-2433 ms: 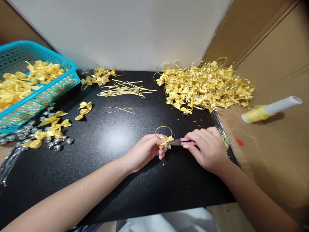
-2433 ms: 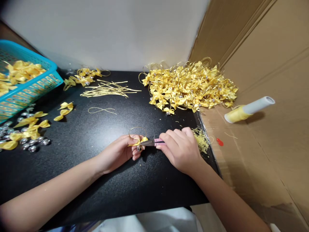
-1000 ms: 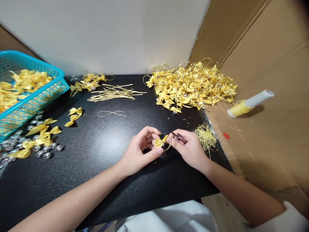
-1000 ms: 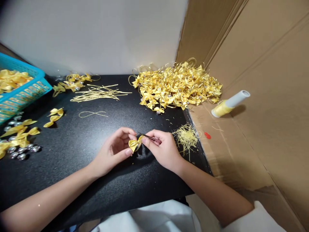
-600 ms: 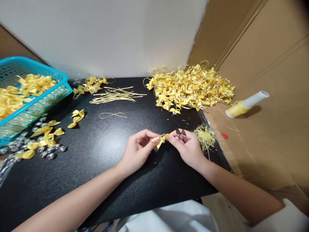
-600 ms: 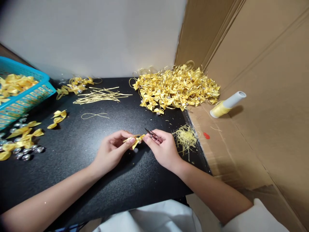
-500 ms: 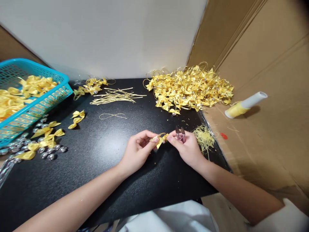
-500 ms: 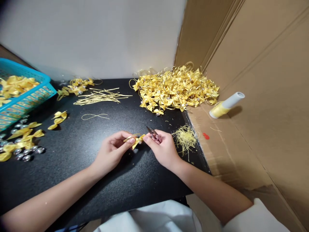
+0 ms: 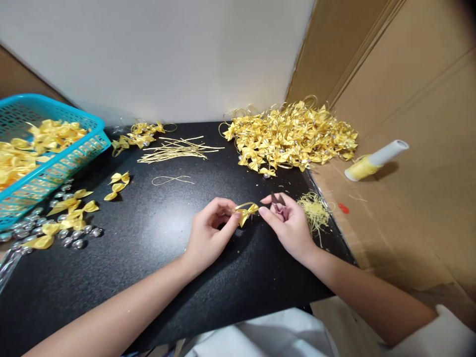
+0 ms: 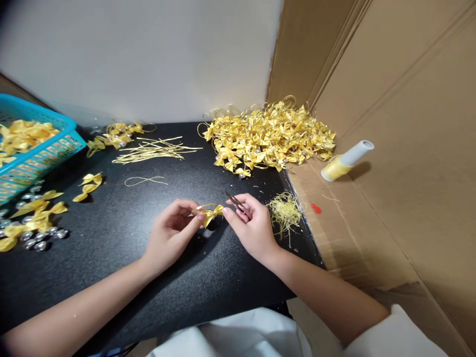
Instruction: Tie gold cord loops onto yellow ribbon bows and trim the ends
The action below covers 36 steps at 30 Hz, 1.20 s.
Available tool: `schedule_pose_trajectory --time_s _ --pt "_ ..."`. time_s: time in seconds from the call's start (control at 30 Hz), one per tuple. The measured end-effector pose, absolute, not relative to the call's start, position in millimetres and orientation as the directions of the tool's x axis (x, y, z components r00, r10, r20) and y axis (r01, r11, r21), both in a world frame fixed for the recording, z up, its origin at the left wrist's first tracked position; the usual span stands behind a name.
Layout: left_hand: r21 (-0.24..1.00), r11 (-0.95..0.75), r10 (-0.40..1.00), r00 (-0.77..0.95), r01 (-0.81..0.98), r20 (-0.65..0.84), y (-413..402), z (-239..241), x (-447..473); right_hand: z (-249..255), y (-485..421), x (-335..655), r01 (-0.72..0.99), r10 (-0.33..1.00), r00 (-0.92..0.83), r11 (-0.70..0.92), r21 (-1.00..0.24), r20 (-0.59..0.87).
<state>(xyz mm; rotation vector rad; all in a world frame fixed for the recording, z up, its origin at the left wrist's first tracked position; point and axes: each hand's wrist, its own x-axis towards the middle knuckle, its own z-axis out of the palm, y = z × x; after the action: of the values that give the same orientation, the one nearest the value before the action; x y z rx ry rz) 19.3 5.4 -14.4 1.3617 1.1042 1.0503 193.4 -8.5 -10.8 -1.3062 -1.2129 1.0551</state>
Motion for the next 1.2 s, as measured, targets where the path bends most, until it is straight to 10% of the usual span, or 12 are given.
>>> schedule_pose_trajectory --time_s 0.4,0.63,0.8,1.0,1.2 --pt "0.608 -0.714 0.698 0.414 0.347 0.584 5.4 -9.4 13.8 -24.0 -13.1 192.8 0.312 0.98 0.046 0.171 -0.934 0.195" --pt "0.426 -0.835 0.546 0.423 0.348 0.723 7.1 -16.9 14.2 -23.9 -12.4 193.5 0.326 0.958 0.031 0.258 -0.909 0.284" --pt "0.598 -0.745 0.664 0.412 0.295 0.624 4.4 -16.2 13.8 -22.9 -11.8 192.0 0.306 0.948 -0.027 0.31 -0.9 0.317" --pt "0.997 -0.071 0.973 0.222 0.006 0.068 11.3 -18.8 15.6 -10.8 1.8 226.2 0.363 0.927 0.175 0.253 -0.897 0.332" --pt "0.999 0.008 0.973 0.229 -0.045 0.003 12.0 -22.0 15.3 -11.7 -35.0 315.3 0.853 0.837 0.341 -0.083 -0.516 0.429"
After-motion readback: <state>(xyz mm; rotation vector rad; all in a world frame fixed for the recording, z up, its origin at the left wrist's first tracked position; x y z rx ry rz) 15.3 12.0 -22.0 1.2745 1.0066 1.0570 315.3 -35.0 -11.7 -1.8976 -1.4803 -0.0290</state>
